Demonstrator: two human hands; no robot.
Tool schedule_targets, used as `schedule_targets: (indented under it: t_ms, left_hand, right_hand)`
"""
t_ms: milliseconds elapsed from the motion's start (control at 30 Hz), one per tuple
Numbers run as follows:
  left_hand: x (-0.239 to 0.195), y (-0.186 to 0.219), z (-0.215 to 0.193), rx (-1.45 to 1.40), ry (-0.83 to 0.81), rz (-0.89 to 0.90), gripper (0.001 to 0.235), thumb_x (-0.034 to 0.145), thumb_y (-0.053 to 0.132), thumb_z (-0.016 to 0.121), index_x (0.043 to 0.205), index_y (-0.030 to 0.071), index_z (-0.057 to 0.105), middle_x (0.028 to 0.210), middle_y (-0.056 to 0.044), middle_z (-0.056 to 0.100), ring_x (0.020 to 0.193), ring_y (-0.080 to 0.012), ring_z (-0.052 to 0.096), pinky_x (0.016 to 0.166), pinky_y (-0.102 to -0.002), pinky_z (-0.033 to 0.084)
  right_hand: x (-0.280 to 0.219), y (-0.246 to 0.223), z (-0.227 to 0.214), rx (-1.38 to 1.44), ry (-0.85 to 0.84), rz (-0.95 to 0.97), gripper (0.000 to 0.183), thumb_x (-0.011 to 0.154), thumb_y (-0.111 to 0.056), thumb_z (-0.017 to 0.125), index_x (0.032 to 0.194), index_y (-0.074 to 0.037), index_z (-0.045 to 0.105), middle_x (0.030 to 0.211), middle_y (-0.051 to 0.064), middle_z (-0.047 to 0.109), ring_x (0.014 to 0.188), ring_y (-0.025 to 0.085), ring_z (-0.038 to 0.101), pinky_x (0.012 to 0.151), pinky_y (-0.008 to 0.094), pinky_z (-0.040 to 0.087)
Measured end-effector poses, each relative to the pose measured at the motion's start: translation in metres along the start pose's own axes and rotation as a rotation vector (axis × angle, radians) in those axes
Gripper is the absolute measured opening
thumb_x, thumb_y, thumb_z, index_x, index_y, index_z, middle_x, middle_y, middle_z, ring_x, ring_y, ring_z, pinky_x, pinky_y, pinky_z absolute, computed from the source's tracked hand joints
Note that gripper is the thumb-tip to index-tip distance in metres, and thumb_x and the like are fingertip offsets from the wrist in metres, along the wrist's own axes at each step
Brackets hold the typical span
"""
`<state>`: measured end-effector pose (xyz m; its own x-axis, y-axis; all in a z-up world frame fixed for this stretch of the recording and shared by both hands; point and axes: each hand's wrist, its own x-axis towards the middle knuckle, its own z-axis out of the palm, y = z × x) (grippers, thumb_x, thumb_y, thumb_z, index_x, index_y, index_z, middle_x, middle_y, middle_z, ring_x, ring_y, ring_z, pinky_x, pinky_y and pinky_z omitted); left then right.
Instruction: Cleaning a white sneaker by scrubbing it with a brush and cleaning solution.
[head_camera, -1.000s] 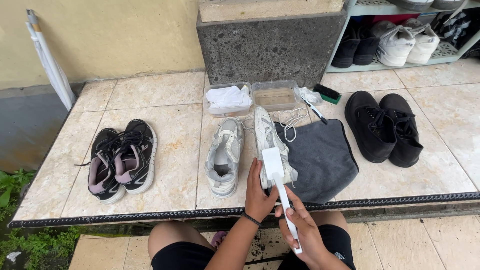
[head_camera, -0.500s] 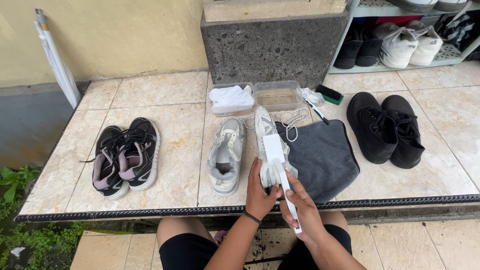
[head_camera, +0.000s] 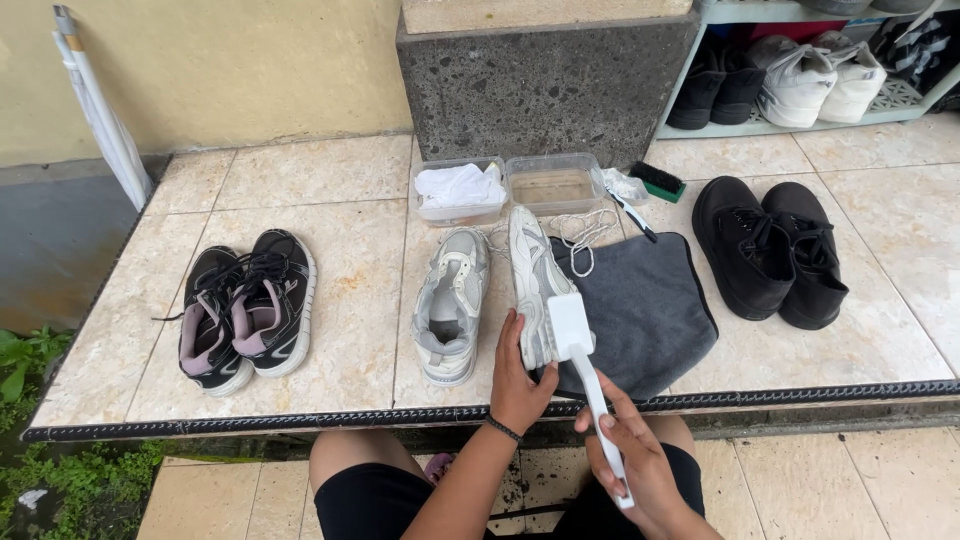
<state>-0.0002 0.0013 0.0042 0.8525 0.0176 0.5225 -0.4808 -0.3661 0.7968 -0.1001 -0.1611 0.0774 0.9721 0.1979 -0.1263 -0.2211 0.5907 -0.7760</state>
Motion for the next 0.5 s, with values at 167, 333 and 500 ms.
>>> schedule_targets:
  t_ms: [167,333,500]
  left_hand:
    - [-0.002,0.001,0.001,-0.008,0.011,-0.048,0.077,0.084,0.012,0.068,0.151,0.007,0.029,0.162,-0.026,0.025,0.152,-0.0385,0.027,0.123,-0.05,0.026]
    - [0.0,0.003,0.003,-0.022,0.013,-0.127,0.076,0.082,0.013,0.067,0.148,0.011,0.031,0.162,-0.028,0.024,0.152,-0.0403,0.025,0.122,-0.054,0.024]
    - [0.0,0.003,0.003,-0.03,-0.029,-0.141,0.076,0.082,0.011,0.068,0.148,0.012,0.032,0.163,-0.025,0.022,0.154,-0.0383,0.023,0.122,-0.051,0.029]
  right_hand:
    - [0.04,-0.003,-0.001,0.047,-0.076,-0.019,0.062,0.101,-0.014,0.051,0.16,-0.009,0.032,0.098,0.016,0.062,0.039,0.008,0.043,0.026,0.019,0.034]
    - [0.028,0.007,-0.011,0.072,-0.079,0.031,0.061,0.102,-0.015,0.052,0.16,-0.01,0.033,0.095,0.014,0.062,0.039,0.008,0.042,0.028,0.019,0.036]
    - [-0.003,-0.006,-0.023,0.115,-0.047,-0.144,0.053,0.103,-0.001,0.045,0.154,0.006,0.036,0.093,0.021,0.061,0.042,0.009,0.044,0.027,0.017,0.036]
